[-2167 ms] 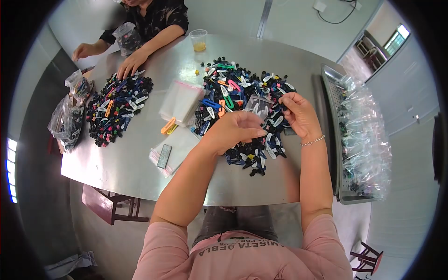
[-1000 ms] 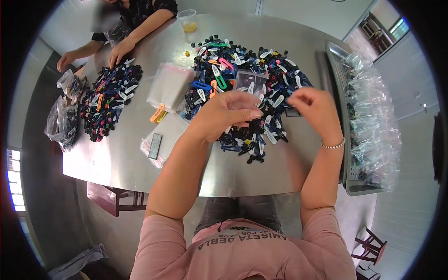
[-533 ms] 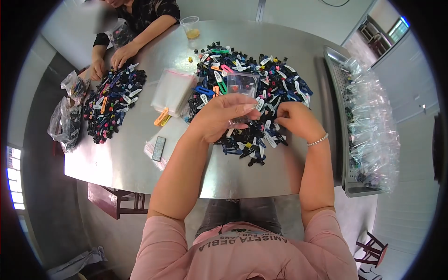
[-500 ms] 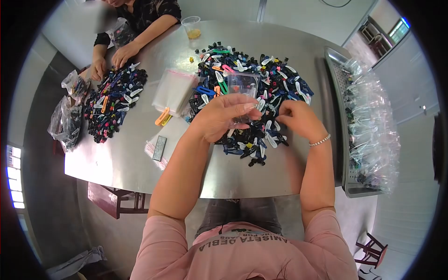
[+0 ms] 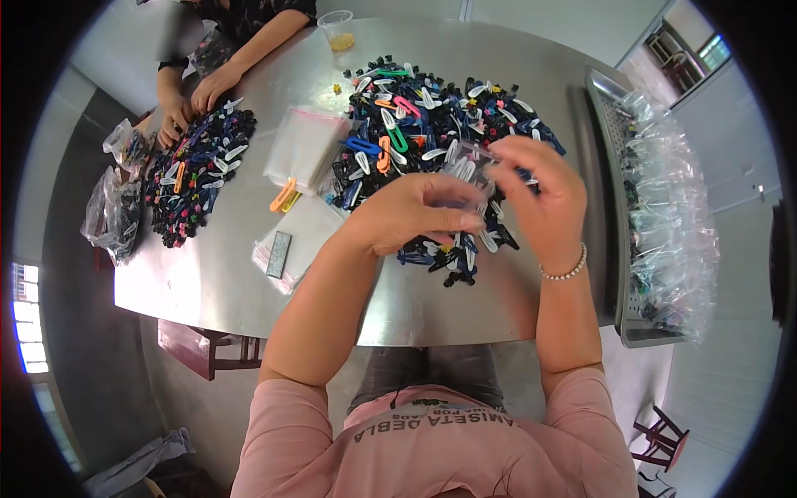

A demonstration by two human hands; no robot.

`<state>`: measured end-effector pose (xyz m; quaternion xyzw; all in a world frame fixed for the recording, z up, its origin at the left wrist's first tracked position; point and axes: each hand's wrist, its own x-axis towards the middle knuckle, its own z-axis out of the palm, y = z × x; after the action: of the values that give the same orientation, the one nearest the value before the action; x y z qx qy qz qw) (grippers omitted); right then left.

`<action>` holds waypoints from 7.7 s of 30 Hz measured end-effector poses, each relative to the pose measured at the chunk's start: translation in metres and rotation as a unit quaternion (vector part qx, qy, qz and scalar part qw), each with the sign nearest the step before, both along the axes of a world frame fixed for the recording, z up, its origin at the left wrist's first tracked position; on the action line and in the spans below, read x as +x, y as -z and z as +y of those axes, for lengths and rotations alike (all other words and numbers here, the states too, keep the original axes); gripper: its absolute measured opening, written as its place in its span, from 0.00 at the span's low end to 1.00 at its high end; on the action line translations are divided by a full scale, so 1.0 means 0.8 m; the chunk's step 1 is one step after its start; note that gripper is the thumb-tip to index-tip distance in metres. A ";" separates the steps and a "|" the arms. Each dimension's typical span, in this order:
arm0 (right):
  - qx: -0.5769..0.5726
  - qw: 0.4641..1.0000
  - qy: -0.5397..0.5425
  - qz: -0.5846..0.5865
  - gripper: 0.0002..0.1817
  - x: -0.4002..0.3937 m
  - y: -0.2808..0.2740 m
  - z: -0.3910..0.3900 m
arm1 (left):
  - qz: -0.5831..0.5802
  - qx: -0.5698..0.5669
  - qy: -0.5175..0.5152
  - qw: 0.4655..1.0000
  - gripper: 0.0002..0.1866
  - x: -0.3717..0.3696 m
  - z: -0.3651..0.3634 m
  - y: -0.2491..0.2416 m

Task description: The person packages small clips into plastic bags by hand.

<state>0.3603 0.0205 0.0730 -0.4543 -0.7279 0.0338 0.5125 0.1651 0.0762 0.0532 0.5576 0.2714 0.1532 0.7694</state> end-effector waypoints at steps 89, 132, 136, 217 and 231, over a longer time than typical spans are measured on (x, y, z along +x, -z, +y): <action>-0.086 0.933 0.251 0.244 0.10 0.100 -0.013 -0.018 | -0.037 0.002 -0.019 0.999 0.23 0.001 0.008 0.007; -0.129 0.953 0.240 -0.130 0.14 -0.003 0.109 -0.152 | 0.182 0.517 -0.333 0.767 0.11 -0.123 -0.145 0.057; -0.120 0.956 0.233 -0.129 0.12 -0.003 0.112 -0.152 | 0.259 0.511 -0.384 0.724 0.14 -0.157 -0.170 0.073; -0.213 0.931 -0.126 0.269 0.06 -0.032 -0.010 -0.014 | -0.147 0.055 -0.331 0.931 0.21 -0.029 -0.071 -0.003; 0.158 0.982 0.097 0.026 0.22 0.002 -0.004 0.003 | -0.055 0.132 -0.288 0.947 0.09 0.037 -0.004 0.014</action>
<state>0.3620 0.0229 0.0762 -0.4349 -0.6631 -0.1195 0.5974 0.1951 0.0726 0.0420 0.5430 0.3548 0.4337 0.6254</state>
